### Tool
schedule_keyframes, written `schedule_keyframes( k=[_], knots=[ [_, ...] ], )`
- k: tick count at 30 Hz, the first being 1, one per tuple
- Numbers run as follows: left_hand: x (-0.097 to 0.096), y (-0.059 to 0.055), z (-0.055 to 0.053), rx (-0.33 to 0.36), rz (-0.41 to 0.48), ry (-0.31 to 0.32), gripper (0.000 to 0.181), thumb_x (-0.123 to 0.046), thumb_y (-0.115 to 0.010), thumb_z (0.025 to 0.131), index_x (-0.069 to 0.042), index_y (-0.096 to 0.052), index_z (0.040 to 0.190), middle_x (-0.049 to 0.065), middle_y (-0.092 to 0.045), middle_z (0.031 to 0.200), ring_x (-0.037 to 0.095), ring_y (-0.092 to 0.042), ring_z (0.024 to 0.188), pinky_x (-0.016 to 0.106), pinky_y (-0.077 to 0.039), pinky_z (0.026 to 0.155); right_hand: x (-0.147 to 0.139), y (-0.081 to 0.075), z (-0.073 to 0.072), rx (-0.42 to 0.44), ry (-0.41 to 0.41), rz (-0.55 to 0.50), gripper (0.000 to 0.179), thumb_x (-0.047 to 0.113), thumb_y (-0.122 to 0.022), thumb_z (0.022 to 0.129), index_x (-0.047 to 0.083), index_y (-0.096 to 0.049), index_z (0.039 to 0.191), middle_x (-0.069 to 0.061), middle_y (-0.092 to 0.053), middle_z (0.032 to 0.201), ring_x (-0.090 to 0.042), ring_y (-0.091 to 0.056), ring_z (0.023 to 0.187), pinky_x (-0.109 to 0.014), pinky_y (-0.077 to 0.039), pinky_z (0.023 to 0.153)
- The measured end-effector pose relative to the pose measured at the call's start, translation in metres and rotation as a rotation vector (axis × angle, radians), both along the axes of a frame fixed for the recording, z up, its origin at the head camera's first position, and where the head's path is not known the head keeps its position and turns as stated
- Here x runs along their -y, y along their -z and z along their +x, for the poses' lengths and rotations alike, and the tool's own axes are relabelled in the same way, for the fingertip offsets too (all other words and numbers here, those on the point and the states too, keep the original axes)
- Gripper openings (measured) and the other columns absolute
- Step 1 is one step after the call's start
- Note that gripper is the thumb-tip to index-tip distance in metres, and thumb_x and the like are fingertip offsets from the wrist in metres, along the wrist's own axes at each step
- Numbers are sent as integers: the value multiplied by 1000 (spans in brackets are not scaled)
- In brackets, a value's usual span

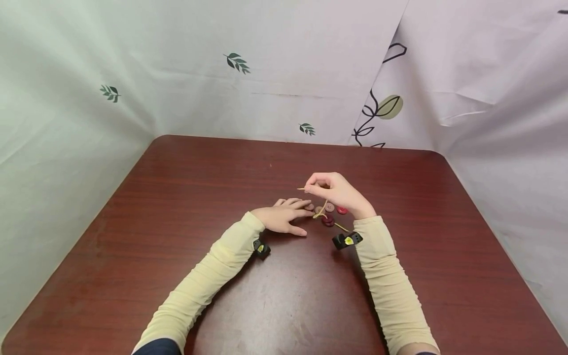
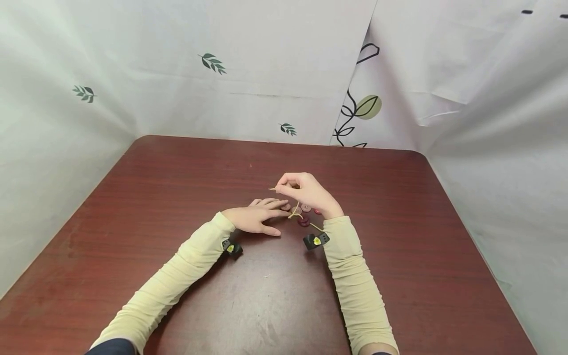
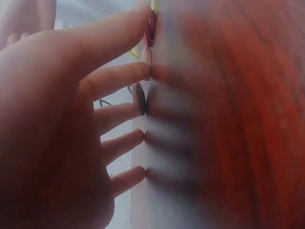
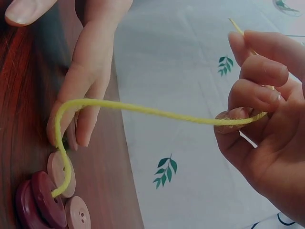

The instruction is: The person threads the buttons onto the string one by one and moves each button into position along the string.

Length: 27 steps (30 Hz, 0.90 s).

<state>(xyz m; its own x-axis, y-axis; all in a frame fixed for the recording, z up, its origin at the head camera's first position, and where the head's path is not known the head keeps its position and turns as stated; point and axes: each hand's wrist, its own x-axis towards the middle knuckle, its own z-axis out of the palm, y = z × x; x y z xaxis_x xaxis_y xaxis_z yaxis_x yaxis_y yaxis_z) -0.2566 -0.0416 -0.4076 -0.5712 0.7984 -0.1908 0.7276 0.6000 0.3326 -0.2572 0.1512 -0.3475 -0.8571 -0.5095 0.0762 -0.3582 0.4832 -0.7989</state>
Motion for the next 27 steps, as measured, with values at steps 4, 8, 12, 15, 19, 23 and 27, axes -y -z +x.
schedule_keyframes(
  k=[4, 8, 12, 15, 19, 23, 27],
  knots=[
    [0, 0, 0, -16, -6, 6, 61, -50, -51, 85, -24, -34, 138, 3, -22, 148, 24, -15, 137, 45, -22, 101, 0, 0, 0, -9, -6, 3, 15, 33, -59, 85, 19, -63, 86, 5, -61, 67, -13, -51, 71, -29, -42, 69],
    [0, -1, -2, -26, 7, -3, 56, -46, -51, 86, -22, -40, 135, 2, -29, 145, 21, -21, 135, 43, -24, 98, 1, -1, 1, -3, 3, 15, 14, 32, -59, 85, 18, -63, 87, 5, -60, 67, -14, -51, 71, -28, -42, 70],
    [0, -2, -4, -35, 54, -24, 46, -39, -52, 88, -18, -49, 128, 3, -38, 140, 20, -30, 132, 44, -28, 99, 2, -7, 5, 3, 9, 26, 13, 25, -58, 87, 13, -63, 88, 3, -61, 70, -14, -51, 74, -29, -42, 74],
    [0, -3, -6, -61, 119, -24, 38, -29, -53, 89, -12, -54, 122, 6, -47, 132, 20, -40, 126, 40, -32, 101, 5, -17, 12, 7, 4, 28, 12, 19, -57, 87, 9, -62, 88, 2, -61, 72, -13, -50, 74, -28, -41, 73],
    [0, -3, -8, -109, 193, -38, 28, -16, -55, 87, -6, -60, 113, 6, -59, 116, 18, -53, 112, 31, -39, 97, 7, -27, 20, -3, -3, 38, 12, 15, -56, 87, 5, -62, 89, 4, -60, 70, -10, -47, 69, -26, -40, 69],
    [0, -3, -10, -144, 254, -87, 20, -7, -58, 83, -8, -65, 101, 4, -63, 102, 15, -60, 96, 28, -46, 86, 8, -30, 23, -3, 4, 46, 13, 16, -56, 87, 5, -62, 90, 4, -57, 67, -10, -45, 66, -27, -39, 67],
    [0, -4, -11, -190, 333, -120, 13, -4, -60, 79, -11, -65, 90, -1, -63, 90, 11, -59, 80, 24, -47, 74, 7, -31, 23, 11, 15, 38, 14, 17, -57, 87, 4, -62, 90, 3, -57, 68, -13, -46, 67, -28, -39, 67]
  ],
)
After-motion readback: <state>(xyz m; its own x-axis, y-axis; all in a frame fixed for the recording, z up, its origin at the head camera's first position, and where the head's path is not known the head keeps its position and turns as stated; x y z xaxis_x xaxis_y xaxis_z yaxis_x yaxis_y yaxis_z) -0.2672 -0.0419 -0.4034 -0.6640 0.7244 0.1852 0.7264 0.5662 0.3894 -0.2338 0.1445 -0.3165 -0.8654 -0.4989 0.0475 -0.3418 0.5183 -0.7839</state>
